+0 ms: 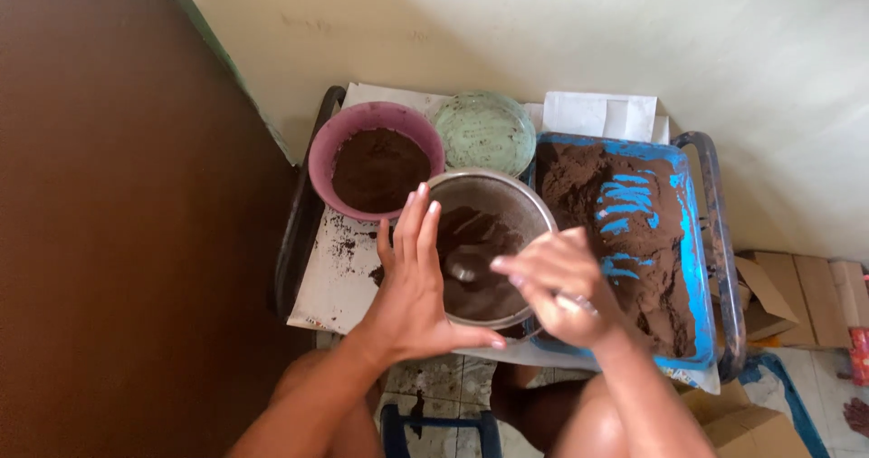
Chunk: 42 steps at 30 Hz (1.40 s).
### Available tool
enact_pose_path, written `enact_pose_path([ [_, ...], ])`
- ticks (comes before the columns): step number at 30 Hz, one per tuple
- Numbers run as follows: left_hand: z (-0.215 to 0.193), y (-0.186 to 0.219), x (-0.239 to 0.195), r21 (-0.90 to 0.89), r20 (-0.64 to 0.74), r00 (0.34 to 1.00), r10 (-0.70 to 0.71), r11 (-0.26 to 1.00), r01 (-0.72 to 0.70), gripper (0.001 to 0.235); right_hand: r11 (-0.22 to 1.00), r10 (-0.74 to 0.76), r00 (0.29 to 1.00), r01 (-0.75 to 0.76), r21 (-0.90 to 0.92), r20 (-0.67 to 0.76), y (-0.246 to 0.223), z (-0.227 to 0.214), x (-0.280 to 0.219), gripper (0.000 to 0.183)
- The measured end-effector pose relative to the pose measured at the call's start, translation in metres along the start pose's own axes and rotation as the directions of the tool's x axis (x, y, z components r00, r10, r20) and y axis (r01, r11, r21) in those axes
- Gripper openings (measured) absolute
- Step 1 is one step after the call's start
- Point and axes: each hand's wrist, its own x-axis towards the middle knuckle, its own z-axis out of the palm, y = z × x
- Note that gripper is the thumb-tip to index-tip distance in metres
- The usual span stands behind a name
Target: The person sits on the floor and sifts a dark brown powder from a pink bowl into a metal sieve placed over a blue tray. They use a spoon to push the powder through the mesh, occasionally tapping the sieve to help the powder fall through.
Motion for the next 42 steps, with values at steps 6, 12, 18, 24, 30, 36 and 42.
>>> enact_pose_path([
  [6, 0.001, -0.006, 0.007, -0.055, 0.007, 0.995, -0.103, 0.993, 0.103, 0.153, 0.996, -0.009, 0.974, 0.028, -0.083, 0.228, -0.005, 0.008, 0.019, 0.018],
  [12, 0.002, -0.023, 0.009, -0.147, -0.086, 0.965, -0.249, 0.961, 0.235, 0.110, 0.933, 0.054, 0.982, 0.015, -0.358, 0.183, 0.002, 0.004, 0.029, 0.028],
  [18, 0.008, -0.027, 0.015, -0.133, -0.280, 0.911, -0.304, 0.952, 0.277, 0.061, 0.843, -0.050, 0.999, 0.052, -0.536, 0.018, 0.035, 0.008, 0.009, 0.031],
  [24, 0.019, -0.034, 0.017, -0.075, -0.275, 0.897, -0.346, 0.938, 0.339, 0.054, 0.831, -0.052, 0.995, 0.087, -0.550, 0.080, 0.040, 0.016, 0.004, 0.027],
  [30, 0.029, -0.040, 0.022, -0.034, -0.331, 0.867, -0.373, 0.923, 0.384, 0.052, 0.977, -0.015, 0.999, 0.023, -0.211, 0.042, 0.005, 0.005, 0.012, 0.031],
  [36, 0.039, -0.044, 0.027, -0.106, -0.380, 0.842, -0.384, 0.922, 0.372, 0.048, 0.972, -0.039, 0.981, -0.007, -0.235, -0.189, -0.004, -0.011, 0.004, 0.033],
  [42, 0.038, -0.038, 0.028, -0.294, -0.489, 0.778, -0.396, 0.914, 0.281, 0.033, 0.992, 0.063, 0.960, -0.089, -0.086, -0.272, 0.006, 0.008, -0.001, 0.026],
])
